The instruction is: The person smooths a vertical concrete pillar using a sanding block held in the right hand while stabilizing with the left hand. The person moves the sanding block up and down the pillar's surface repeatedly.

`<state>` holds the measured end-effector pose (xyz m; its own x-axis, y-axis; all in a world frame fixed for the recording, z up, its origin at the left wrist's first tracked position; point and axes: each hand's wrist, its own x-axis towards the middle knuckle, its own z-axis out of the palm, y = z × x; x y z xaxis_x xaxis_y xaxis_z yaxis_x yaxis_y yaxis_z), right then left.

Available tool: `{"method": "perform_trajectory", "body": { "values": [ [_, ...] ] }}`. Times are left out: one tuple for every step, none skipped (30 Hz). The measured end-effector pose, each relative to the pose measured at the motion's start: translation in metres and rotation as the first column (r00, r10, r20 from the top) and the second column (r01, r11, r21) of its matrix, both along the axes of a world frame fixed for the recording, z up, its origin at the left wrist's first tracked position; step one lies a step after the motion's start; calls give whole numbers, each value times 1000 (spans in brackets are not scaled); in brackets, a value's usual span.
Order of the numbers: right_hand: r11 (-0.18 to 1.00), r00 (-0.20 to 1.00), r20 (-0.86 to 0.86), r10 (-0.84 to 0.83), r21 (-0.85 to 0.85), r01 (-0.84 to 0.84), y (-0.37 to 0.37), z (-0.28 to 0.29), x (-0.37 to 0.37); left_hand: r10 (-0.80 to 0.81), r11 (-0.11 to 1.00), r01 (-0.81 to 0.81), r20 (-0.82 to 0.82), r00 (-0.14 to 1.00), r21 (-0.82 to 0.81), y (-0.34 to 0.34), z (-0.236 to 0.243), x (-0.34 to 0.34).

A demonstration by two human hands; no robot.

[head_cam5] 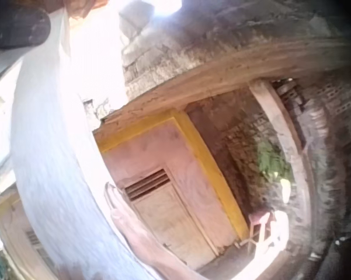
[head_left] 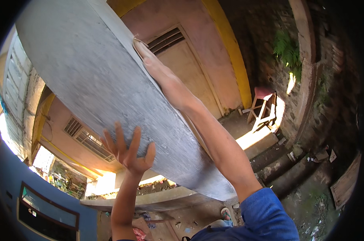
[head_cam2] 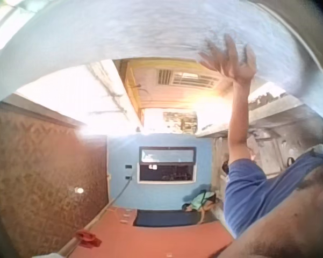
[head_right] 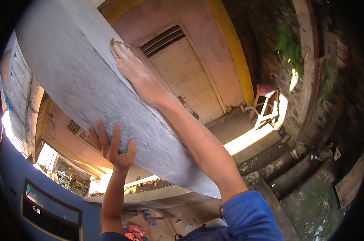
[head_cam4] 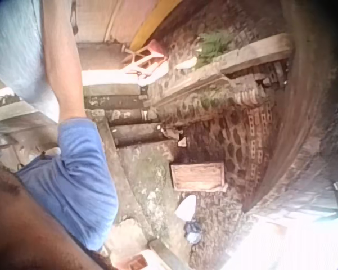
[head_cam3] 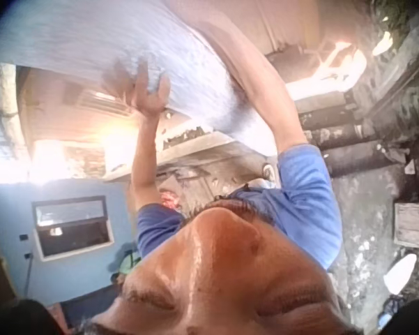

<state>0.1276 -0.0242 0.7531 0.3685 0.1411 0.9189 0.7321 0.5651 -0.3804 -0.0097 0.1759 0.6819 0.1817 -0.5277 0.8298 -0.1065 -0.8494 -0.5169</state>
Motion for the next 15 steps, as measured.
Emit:
{"method": "perform_trajectory", "body": {
  "values": [
    [1000,1000,-10,-3,-21,3,1,-9,3,-37,999,38,18,999,-26,1,1,2],
    [999,1000,-29,9,-51,-10,9,-41,6,-59,996,60,28,998,-60,8,-3,0],
    [997,999,-42,-11,-73,8,4,-74,9,-70,995,72,33,997,-71,6,-1,0],
    [992,990,-137,-19,-128,2,4,-118,11,-75,994,78,38,996,-81,7,0,-1],
    [983,974,-225,-35,-183,-7,4,-168,11,-82,992,87,49,995,-91,6,3,-4],
    [977,933,-360,-9,-202,-69,2,-219,11,-151,975,154,34,988,-159,8,-2,2],
    [971,881,-473,-7,-214,-107,-2,-269,8,-210,952,211,27,977,-220,10,-3,6],
    [964,813,-582,7,-212,-160,-2,-296,4,-258,929,252,17,966,-272,10,-1,5],
    [960,780,-626,-7,-223,-171,1,-297,4,-288,907,284,34,957,-312,12,-2,7],
    [955,744,-668,-21,-233,-182,3,-297,5,-318,882,315,53,947,-350,12,-3,9],
    [954,772,-635,-25,-246,-171,4,-281,5,-346,857,345,68,936,-383,10,-2,9],
    [954,799,-601,-38,-259,-149,3,-265,5,-394,809,383,72,916,-447,7,-3,11],
    [955,875,-482,-42,-277,-107,4,-219,13,-433,755,409,79,898,-512,3,-5,12],
    [968,935,-350,-58,-247,-32,5,-165,15,-472,695,434,90,877,-573,1,-7,13],
    [982,978,-201,-56,-189,17,14,-112,26,-483,659,431,93,871,-616,2,-9,14]
  ]
}}
